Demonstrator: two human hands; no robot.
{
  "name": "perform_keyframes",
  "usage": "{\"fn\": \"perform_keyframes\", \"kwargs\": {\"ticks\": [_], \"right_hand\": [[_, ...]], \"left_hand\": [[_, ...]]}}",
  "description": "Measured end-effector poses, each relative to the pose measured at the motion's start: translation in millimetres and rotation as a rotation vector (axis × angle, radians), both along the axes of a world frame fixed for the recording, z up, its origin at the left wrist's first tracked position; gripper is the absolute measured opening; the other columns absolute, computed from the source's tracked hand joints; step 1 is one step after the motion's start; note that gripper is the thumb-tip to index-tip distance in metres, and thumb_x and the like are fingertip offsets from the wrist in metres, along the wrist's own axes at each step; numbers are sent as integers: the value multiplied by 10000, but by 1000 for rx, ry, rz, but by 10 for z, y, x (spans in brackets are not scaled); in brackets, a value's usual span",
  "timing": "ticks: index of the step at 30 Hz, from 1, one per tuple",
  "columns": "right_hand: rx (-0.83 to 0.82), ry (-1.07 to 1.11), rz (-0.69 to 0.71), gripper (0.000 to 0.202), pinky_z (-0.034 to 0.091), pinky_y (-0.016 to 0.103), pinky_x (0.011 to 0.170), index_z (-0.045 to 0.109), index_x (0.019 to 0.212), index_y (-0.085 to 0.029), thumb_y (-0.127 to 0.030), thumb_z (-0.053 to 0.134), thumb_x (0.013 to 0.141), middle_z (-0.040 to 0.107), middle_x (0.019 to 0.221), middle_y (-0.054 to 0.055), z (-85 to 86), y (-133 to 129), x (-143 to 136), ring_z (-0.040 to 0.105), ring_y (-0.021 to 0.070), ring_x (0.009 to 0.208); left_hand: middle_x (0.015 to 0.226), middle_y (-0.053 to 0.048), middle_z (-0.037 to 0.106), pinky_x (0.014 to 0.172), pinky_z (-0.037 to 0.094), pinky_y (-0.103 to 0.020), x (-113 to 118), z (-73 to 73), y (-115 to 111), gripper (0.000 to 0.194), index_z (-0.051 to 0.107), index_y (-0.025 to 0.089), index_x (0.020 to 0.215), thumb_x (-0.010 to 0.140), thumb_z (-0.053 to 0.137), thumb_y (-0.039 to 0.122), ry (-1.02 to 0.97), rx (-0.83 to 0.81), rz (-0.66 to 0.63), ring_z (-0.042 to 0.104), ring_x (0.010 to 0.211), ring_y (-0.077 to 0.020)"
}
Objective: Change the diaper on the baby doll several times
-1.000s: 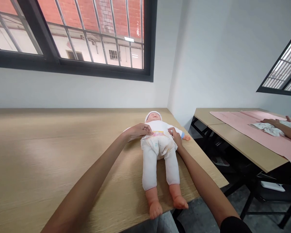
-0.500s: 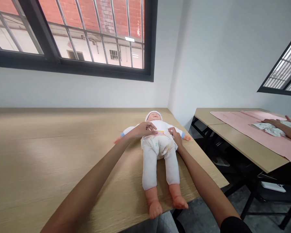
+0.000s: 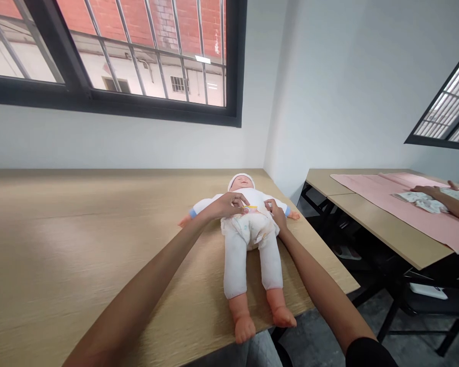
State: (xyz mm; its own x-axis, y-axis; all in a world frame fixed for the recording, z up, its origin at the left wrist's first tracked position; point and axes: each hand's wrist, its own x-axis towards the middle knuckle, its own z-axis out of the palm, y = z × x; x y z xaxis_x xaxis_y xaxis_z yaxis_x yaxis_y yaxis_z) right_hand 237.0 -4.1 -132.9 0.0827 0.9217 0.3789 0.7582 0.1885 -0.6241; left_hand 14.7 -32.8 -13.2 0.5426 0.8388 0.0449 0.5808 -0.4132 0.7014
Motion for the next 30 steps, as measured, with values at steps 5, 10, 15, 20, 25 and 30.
{"fn": "perform_keyframes", "kwargs": {"ticks": [5,10,15,20,25,30], "right_hand": [[-10,-15,-6,296,372,247,612,522,1083,-227,-390,316,948,670,823,41,-5,11,5,620,203,760],[-17,-23,-14,275,380,243,628,520,1072,-239,-375,316,948,680,844,38,13,4,-4,627,202,790],[-20,-20,-22,272,371,241,611,520,1066,-249,-385,317,944,679,827,34,31,-21,-10,622,200,772],[-24,-21,-24,290,352,247,581,515,1072,-252,-408,310,938,656,746,19,18,-38,-27,607,204,708],[178,-20,-161,330,391,268,655,507,1113,-197,-378,310,921,649,836,51,81,-18,36,589,203,765],[264,-34,-364,344,395,321,843,589,994,-153,-353,327,897,650,994,112,272,17,381,565,219,935]], "left_hand": [[874,-42,697,680,422,-270,-19,27,-9,276,672,169,802,700,570,404,-4,6,24,612,832,-208],[844,-29,678,658,413,-271,-31,-2,17,301,660,178,770,696,552,449,51,45,53,592,806,-205],[874,-25,661,681,422,-273,-51,-51,51,300,641,186,802,692,542,446,81,63,38,585,804,-197],[816,-20,653,659,414,-265,-42,-50,50,268,617,183,736,722,513,430,59,79,-12,577,761,-186],[723,-56,617,601,380,-274,-225,-90,218,342,532,176,631,810,400,435,260,229,188,565,697,-198],[923,-108,669,627,415,-279,-721,-135,518,373,641,172,825,585,646,458,654,149,326,609,812,-258]]}}
